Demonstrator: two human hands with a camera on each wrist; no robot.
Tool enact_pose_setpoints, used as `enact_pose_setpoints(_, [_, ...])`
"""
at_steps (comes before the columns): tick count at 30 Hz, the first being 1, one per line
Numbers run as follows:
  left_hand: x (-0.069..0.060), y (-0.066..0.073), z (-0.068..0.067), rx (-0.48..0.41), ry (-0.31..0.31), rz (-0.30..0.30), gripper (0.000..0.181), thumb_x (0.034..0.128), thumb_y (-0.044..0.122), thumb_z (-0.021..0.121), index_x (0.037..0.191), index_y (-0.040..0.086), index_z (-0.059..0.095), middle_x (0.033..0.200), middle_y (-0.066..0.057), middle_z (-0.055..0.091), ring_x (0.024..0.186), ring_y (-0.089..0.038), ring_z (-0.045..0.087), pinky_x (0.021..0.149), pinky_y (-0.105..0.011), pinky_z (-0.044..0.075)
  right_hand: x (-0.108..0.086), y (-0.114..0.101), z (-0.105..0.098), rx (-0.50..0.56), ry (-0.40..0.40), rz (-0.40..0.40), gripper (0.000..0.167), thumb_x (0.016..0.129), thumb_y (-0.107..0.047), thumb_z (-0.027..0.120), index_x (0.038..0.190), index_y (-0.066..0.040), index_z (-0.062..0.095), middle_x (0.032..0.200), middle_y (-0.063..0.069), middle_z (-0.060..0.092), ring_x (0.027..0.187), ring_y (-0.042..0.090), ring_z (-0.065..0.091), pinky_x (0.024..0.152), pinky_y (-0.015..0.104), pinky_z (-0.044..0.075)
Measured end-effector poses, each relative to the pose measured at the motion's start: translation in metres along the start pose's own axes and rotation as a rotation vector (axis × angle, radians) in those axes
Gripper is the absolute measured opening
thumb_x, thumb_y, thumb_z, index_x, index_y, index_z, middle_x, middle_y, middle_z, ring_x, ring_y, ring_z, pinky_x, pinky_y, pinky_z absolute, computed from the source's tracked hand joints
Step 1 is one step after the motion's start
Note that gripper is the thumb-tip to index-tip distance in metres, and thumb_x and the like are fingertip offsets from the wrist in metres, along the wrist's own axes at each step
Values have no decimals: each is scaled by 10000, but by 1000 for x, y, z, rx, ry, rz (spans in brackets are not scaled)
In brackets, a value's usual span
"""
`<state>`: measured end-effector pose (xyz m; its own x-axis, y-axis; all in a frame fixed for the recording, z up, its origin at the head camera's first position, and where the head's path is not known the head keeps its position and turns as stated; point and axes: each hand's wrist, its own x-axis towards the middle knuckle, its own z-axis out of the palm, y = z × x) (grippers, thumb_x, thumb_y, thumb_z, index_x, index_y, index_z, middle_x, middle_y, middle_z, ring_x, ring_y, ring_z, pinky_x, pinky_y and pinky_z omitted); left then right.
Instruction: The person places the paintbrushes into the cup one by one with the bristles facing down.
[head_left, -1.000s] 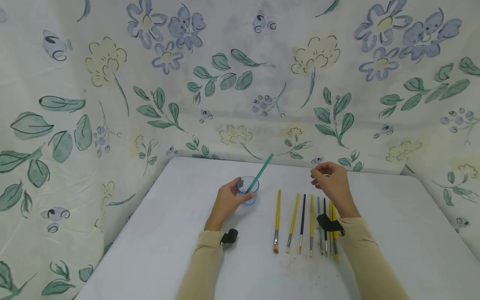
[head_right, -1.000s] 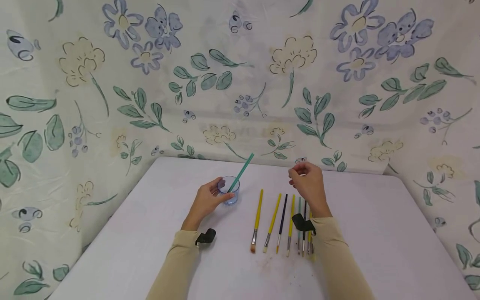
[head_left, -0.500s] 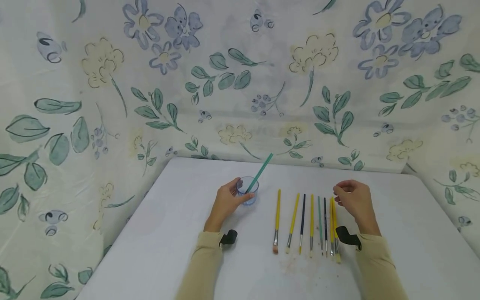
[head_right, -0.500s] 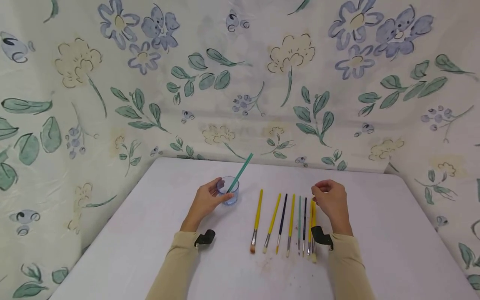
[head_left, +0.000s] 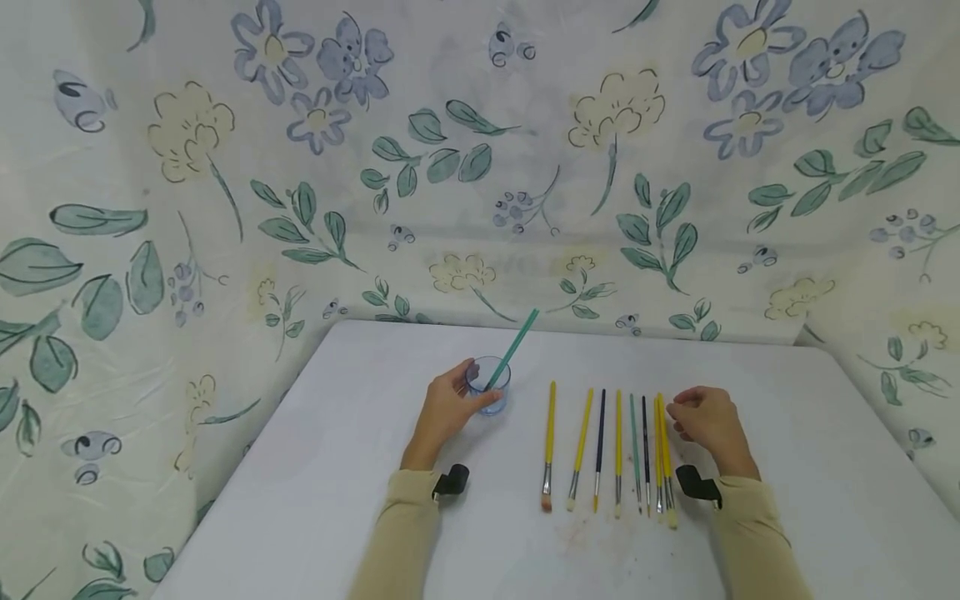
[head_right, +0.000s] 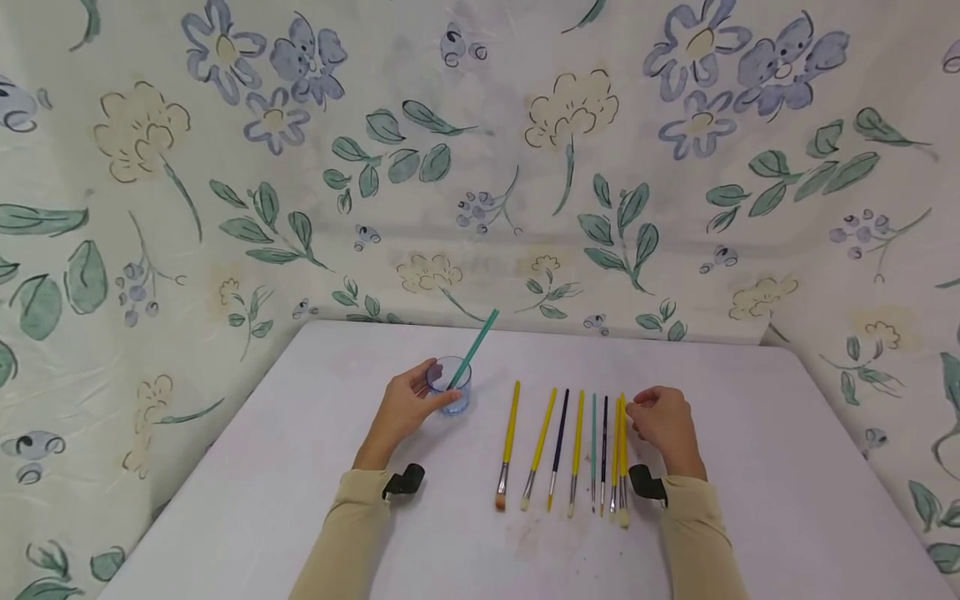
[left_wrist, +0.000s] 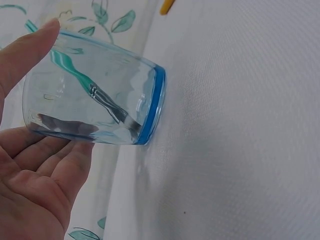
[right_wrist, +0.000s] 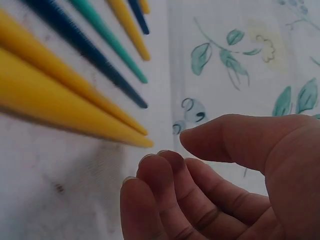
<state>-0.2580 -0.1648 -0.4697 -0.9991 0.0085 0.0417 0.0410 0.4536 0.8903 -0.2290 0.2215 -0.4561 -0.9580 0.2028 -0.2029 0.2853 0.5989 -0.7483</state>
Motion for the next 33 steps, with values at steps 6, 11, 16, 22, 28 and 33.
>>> enact_pose_setpoints(6, [1,-1,0,-15,-13,-6,912,835,366,869,1557,21,430,1604,-193,462,1491,-364,458,1228,-441,428,-1,6,0,-71,-32,16,376,956,-160,607,1217,111,616,976,213,685,781,221,631,632,256,541])
enact_pose_setpoints(11, [1,-2,1,-23,-14,-14,914,834,368,871,1558,24,431,1605,-185,464,1489,-364,461,1228,-448,428,0,10,4,-92,-43,39,373,920,-146,619,1198,103,620,981,222,677,807,255,622,631,258,529])
enact_pose_setpoints(16, [0,0,0,-21,-2,-3,899,837,353,869,1551,16,439,1590,-191,482,1480,-368,474,1223,-445,432,2,10,6,-99,-41,31,365,919,-163,624,1168,104,627,942,205,680,791,249,622,613,257,525])
enact_pose_setpoints(22, [0,0,-1,-22,3,12,900,839,358,868,1549,8,438,1583,-195,491,1477,-365,479,1222,-437,437,1,4,8,-101,-38,1,359,915,-156,636,1149,115,629,967,228,693,774,234,639,609,257,544])
enact_pose_setpoints(28, [0,0,-1,-20,-1,13,896,842,360,865,1549,11,439,1581,-191,496,1475,-365,482,1219,-441,438,1,3,11,-155,-35,14,361,909,-164,651,1121,128,631,917,219,684,747,235,629,581,259,530])
enact_pose_setpoints(33, [-1,0,-1,-15,0,4,896,839,359,867,1550,17,442,1586,-187,490,1475,-366,481,1219,-449,438,1,5,13,-193,-37,3,338,903,-176,676,1050,126,642,825,181,675,695,218,619,552,256,517])
